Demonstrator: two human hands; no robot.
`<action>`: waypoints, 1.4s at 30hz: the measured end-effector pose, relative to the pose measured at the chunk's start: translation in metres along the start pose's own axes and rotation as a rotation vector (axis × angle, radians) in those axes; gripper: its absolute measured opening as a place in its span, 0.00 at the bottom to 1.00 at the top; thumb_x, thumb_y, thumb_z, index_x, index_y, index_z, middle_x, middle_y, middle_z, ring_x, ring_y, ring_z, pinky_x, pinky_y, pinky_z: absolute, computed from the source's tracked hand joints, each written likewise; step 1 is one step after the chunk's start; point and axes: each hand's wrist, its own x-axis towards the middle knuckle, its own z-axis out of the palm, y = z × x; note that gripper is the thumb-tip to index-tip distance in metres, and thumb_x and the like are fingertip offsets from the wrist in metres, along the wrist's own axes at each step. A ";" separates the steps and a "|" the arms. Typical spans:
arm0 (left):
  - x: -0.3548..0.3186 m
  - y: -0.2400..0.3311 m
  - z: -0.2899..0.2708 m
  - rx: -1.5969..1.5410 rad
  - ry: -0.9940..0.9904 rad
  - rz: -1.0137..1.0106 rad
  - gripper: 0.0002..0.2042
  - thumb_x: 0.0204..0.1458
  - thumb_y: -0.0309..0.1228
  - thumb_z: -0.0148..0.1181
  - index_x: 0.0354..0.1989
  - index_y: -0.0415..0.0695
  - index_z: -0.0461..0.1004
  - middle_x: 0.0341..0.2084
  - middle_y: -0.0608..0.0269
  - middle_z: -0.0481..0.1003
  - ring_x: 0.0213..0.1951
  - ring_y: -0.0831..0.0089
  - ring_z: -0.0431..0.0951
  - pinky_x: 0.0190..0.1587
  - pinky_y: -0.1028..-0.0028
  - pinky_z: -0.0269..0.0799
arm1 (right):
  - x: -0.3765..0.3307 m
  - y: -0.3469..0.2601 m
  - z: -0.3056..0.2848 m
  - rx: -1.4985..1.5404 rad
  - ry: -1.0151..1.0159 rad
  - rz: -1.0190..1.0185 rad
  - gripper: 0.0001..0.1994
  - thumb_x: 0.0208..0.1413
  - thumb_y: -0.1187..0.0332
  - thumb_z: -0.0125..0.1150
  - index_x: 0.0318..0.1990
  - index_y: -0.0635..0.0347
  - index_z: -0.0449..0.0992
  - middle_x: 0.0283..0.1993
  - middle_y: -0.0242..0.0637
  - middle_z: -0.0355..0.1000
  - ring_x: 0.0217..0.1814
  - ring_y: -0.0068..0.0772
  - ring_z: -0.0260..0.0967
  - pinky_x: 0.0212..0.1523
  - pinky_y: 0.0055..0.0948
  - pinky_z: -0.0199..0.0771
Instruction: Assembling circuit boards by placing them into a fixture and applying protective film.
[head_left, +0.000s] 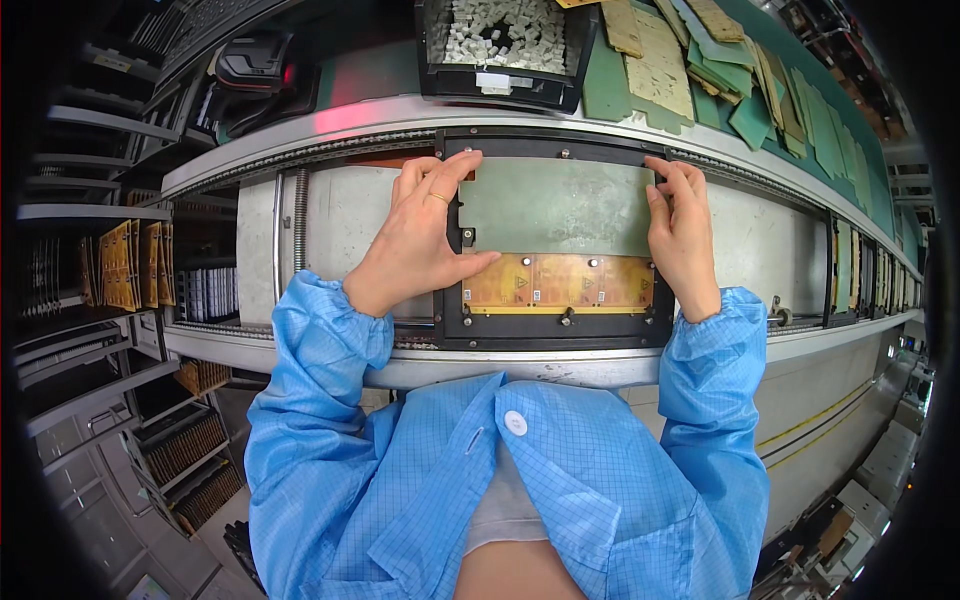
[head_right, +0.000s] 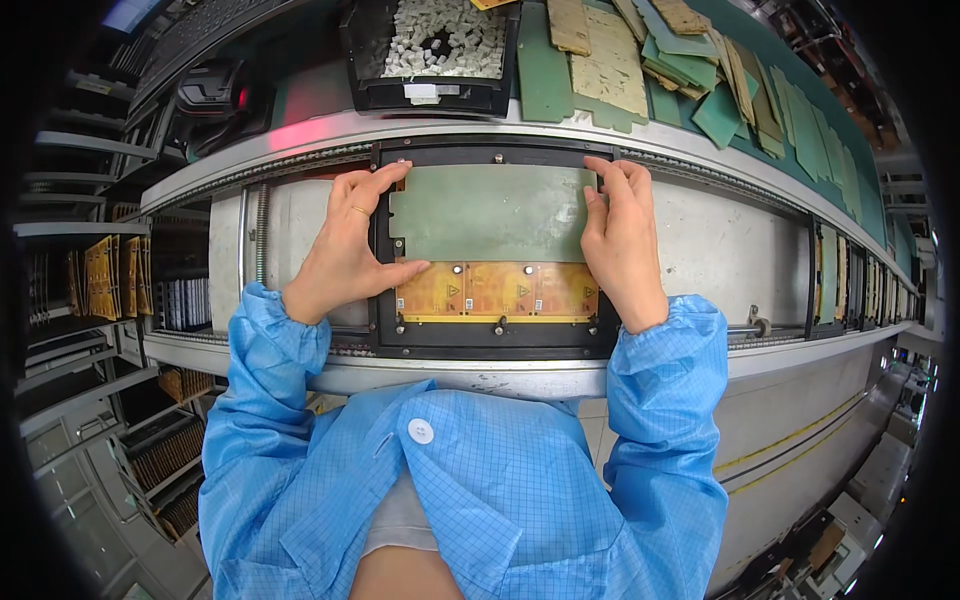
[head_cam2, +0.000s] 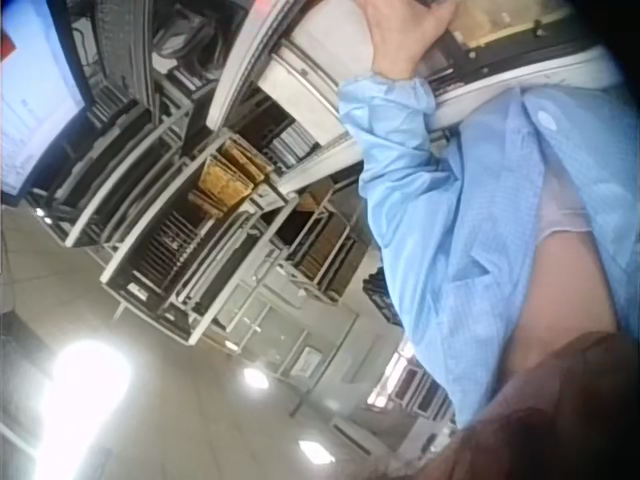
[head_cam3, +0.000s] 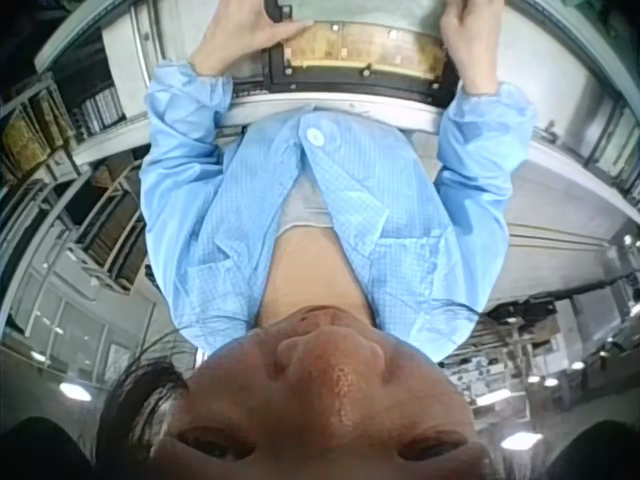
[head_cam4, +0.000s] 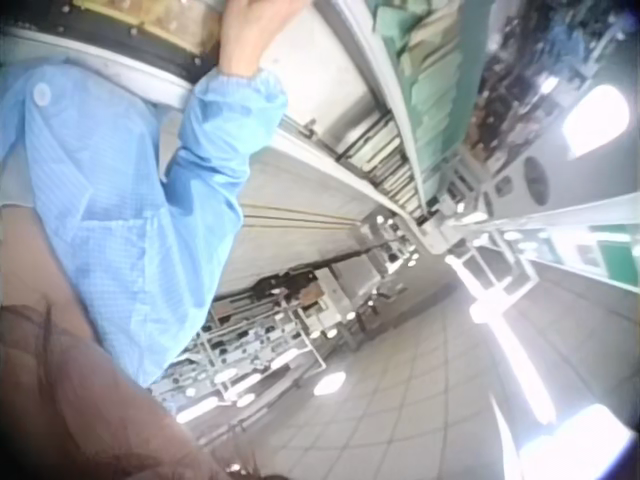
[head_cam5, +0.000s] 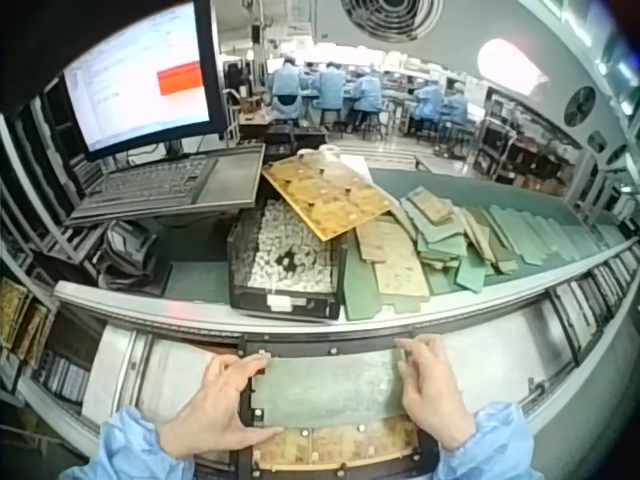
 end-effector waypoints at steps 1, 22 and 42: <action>0.000 0.000 0.000 0.018 0.012 0.016 0.47 0.30 0.30 0.78 0.65 0.41 0.60 0.54 0.55 0.69 0.54 0.56 0.64 0.61 0.62 0.62 | 0.000 -0.001 -0.001 0.000 -0.002 0.002 0.16 0.61 0.79 0.53 0.55 0.59 0.73 0.48 0.40 0.65 0.41 0.33 0.66 0.45 0.27 0.69; 0.009 0.002 0.002 0.119 0.000 0.086 0.42 0.30 0.31 0.77 0.61 0.41 0.65 0.61 0.54 0.67 0.58 0.53 0.64 0.63 0.58 0.60 | -0.006 -0.002 -0.001 -0.069 0.014 0.033 0.14 0.59 0.76 0.53 0.52 0.56 0.75 0.54 0.45 0.70 0.55 0.47 0.68 0.62 0.41 0.57; 0.015 0.001 0.005 0.137 0.035 0.124 0.44 0.27 0.31 0.79 0.61 0.43 0.66 0.55 0.57 0.70 0.53 0.58 0.66 0.57 0.64 0.66 | -0.003 0.003 -0.007 0.123 0.034 0.027 0.14 0.59 0.79 0.56 0.52 0.61 0.76 0.49 0.34 0.70 0.46 0.24 0.66 0.50 0.21 0.67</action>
